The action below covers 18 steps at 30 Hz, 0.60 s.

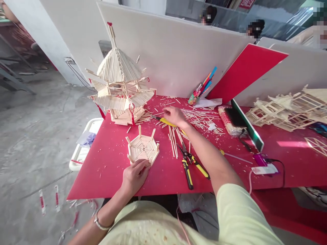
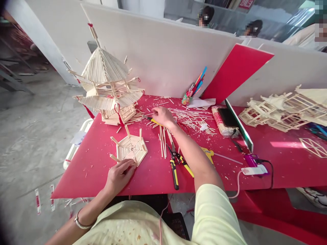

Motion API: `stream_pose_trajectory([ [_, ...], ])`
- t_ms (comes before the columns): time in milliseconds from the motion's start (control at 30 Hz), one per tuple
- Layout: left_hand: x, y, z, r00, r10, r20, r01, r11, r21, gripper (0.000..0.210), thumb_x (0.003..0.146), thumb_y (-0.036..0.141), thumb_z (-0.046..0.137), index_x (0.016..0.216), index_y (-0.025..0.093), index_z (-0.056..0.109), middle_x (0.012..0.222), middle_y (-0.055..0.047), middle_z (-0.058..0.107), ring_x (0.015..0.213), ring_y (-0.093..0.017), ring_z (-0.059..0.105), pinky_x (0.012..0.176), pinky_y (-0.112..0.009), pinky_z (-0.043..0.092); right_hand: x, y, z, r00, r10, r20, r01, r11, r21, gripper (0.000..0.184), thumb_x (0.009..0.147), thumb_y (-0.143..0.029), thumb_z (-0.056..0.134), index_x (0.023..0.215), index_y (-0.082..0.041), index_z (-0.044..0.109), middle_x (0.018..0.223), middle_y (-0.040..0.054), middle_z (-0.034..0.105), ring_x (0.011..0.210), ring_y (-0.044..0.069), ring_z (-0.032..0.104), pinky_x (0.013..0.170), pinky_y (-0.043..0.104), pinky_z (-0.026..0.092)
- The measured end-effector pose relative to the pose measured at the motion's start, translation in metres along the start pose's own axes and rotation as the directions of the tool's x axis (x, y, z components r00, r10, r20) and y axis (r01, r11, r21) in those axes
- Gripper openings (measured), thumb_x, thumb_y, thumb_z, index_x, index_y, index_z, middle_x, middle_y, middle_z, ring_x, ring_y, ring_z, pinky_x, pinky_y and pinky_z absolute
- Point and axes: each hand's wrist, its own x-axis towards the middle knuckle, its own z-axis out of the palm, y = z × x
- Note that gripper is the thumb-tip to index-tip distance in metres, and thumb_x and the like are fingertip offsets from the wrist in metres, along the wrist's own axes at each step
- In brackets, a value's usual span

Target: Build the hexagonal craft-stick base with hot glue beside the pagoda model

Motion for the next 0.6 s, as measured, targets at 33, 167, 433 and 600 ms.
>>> stream_pose_trajectory([
  [33,0.001,0.000,0.000,1.000,-0.004,-0.004,0.004,1.000,-0.002,0.016,0.099,0.026,0.061,0.106,0.022,0.076,0.107,-0.006,0.080,0.085,-0.015,0.078,0.062,-0.018,0.058,0.004,-0.009,-0.005,0.998,-0.018,-0.064,0.021,0.999,0.038,0.039,0.104,-0.031,0.043,0.134,-0.022,0.065,0.131,0.0070,0.071,0.113,0.021,0.068,0.097,0.037,0.056],
  [167,0.004,0.000,0.001,0.999,-0.012,-0.049,0.011,1.000,-0.023,0.016,0.097,0.028,0.064,0.104,0.022,0.078,0.106,-0.007,0.082,0.087,-0.018,0.080,0.070,-0.023,0.063,0.027,-0.050,-0.025,0.950,-0.153,-0.274,0.166,0.986,0.025,0.042,0.108,-0.033,0.037,0.136,-0.021,0.065,0.138,0.0084,0.067,0.114,0.021,0.066,0.097,0.035,0.055],
  [433,0.002,-0.003,0.003,0.999,-0.009,-0.052,0.007,0.999,-0.042,0.017,0.098,0.028,0.064,0.108,0.024,0.077,0.108,-0.006,0.082,0.094,-0.020,0.080,0.077,-0.026,0.065,0.071,-0.100,-0.025,0.952,-0.259,-0.164,0.213,0.944,-0.252,0.049,0.110,-0.025,0.026,0.141,-0.026,0.064,0.151,0.0076,0.057,0.129,0.027,0.055,0.097,0.042,0.054],
  [600,0.002,-0.004,0.003,1.000,-0.010,-0.024,0.009,0.999,-0.042,0.022,0.099,0.032,0.062,0.115,0.024,0.077,0.109,-0.007,0.082,0.096,-0.021,0.080,0.079,-0.027,0.065,0.049,-0.089,-0.036,0.948,-0.217,-0.234,0.176,0.967,-0.181,0.052,0.111,-0.036,0.023,0.139,-0.025,0.066,0.143,0.0072,0.064,0.127,0.027,0.058,0.103,0.046,0.053],
])
